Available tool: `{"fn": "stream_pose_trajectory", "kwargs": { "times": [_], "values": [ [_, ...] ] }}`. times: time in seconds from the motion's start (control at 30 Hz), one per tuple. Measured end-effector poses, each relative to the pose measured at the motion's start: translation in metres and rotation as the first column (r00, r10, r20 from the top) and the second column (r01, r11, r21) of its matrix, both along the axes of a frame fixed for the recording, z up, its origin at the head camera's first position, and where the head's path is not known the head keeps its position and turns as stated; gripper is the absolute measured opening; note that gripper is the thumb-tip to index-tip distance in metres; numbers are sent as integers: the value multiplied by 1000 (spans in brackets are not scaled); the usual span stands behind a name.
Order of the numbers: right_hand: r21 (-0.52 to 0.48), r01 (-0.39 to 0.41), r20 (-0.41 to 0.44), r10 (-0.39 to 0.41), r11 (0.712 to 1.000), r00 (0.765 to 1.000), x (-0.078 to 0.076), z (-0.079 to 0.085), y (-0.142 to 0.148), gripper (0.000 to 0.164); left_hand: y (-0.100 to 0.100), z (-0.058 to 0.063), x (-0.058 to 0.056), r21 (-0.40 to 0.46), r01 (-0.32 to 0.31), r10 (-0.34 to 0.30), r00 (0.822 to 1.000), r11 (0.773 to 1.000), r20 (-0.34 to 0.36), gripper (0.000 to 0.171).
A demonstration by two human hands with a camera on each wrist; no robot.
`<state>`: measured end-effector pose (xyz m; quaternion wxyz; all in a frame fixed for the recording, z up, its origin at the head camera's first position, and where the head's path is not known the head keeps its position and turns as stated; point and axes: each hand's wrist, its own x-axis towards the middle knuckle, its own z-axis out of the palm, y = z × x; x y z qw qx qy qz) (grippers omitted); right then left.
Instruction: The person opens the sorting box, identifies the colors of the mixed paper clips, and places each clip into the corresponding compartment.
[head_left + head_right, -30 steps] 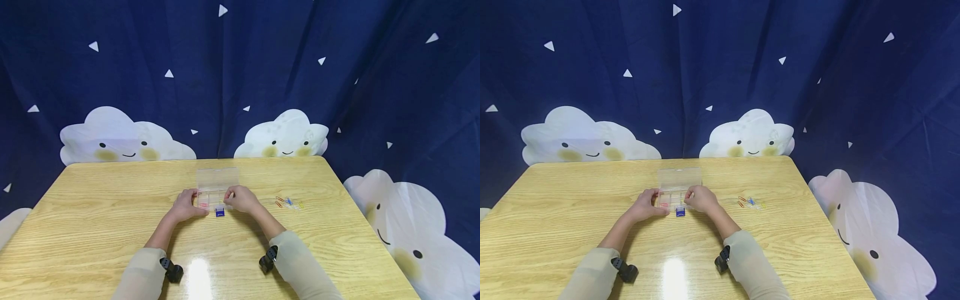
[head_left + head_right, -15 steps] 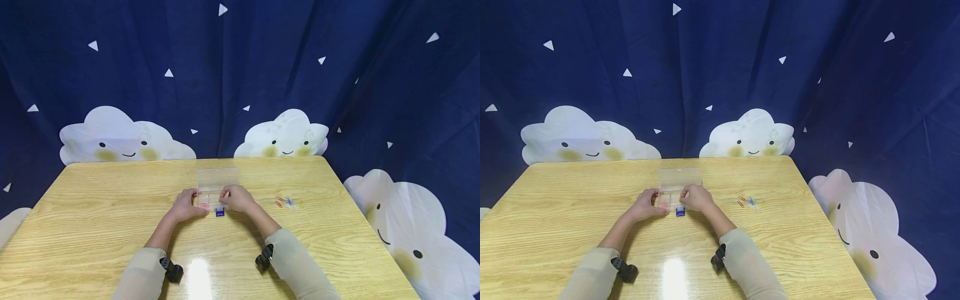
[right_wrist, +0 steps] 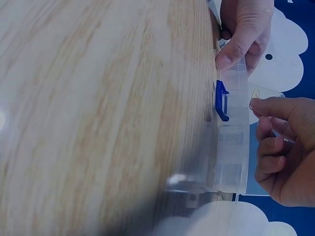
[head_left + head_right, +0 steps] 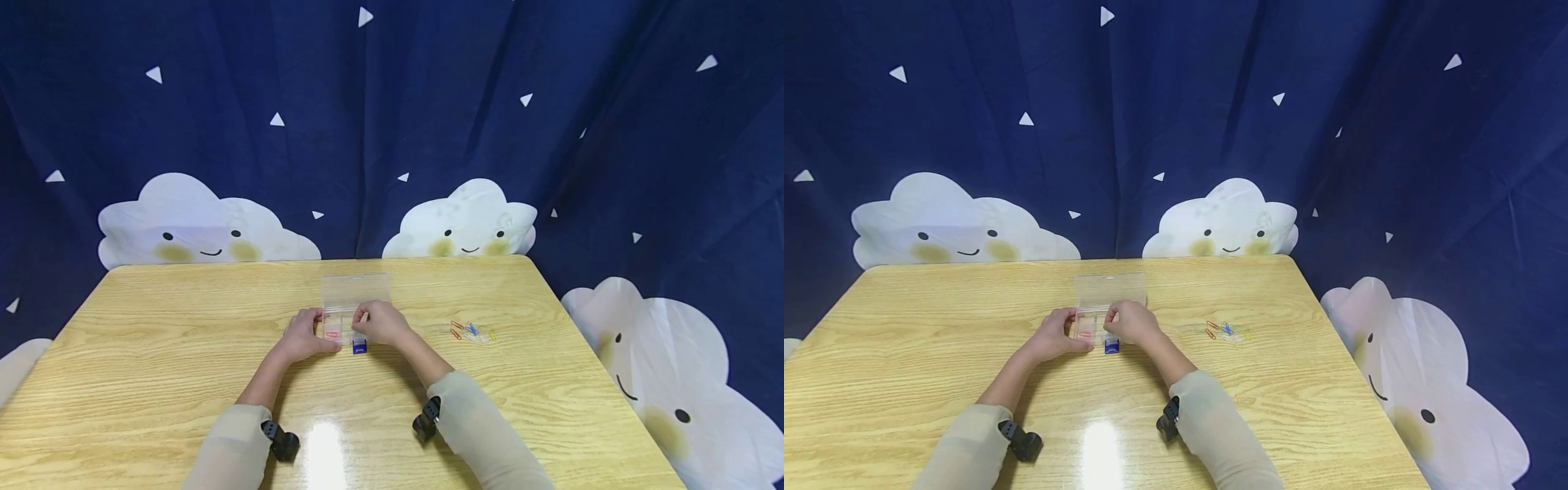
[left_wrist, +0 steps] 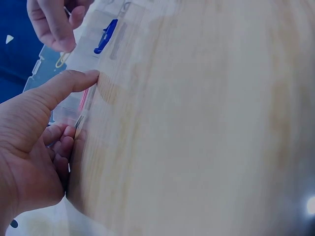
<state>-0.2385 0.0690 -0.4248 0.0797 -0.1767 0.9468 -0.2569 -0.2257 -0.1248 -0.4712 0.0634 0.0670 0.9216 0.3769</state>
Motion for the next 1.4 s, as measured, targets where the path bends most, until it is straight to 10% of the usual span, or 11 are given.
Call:
{"fn": "stream_pose_trajectory", "kwargs": {
  "times": [1.4],
  "values": [
    [20,-4,42,3,1000,999,0,-4,-2,9,0,3,2,-1,1,-1,1000,1000,15,76]
  ]
}}
